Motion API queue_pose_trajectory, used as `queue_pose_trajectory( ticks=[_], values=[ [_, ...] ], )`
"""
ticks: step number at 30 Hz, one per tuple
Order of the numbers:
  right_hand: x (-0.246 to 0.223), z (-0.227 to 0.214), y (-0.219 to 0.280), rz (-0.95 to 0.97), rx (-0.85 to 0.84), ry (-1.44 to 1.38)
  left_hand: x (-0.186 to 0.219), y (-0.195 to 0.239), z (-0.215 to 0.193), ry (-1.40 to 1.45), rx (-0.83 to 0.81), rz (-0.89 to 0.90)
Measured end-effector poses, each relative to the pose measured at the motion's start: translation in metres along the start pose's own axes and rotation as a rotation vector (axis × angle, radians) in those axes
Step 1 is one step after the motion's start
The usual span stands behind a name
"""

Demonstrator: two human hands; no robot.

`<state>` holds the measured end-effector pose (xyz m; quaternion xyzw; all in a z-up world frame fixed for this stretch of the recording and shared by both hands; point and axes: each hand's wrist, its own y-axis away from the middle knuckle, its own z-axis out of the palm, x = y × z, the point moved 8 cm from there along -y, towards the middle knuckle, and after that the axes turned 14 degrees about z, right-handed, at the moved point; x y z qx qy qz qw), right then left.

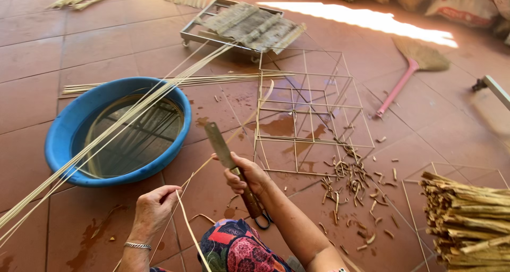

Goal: The person sits on a tiled floor and uses a knife to split long bamboo strips into thinner strands. The person repeatedly shaves and separates the strips, placing finished pieces aside and occasionally dipping them into a nearby blue basin of water.

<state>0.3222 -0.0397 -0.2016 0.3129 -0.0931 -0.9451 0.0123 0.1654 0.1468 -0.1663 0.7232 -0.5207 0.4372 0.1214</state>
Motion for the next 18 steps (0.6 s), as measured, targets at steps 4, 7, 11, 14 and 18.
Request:
queue_pose_trajectory(
  ticks=[4, 7, 11, 14, 18],
  values=[
    [0.01, 0.01, -0.004, 0.058, -0.027, -0.041, -0.006, 0.001, 0.005, -0.08, -0.035, -0.063],
    [0.02, 0.005, -0.009, 0.098, -0.012, -0.05, -0.028, 0.002, 0.004, -0.269, -0.074, -0.161],
    [0.032, -0.009, -0.012, 0.14, 0.042, -0.061, -0.054, 0.007, 0.009, -0.302, -0.136, -0.296],
    [0.041, -0.016, -0.013, 0.184, 0.032, -0.084, -0.061, 0.009, 0.017, -0.343, -0.175, -0.31],
    [0.046, -0.02, -0.011, 0.144, 0.069, -0.071, -0.055, 0.008, 0.022, -0.237, -0.175, -0.268]
  ],
)
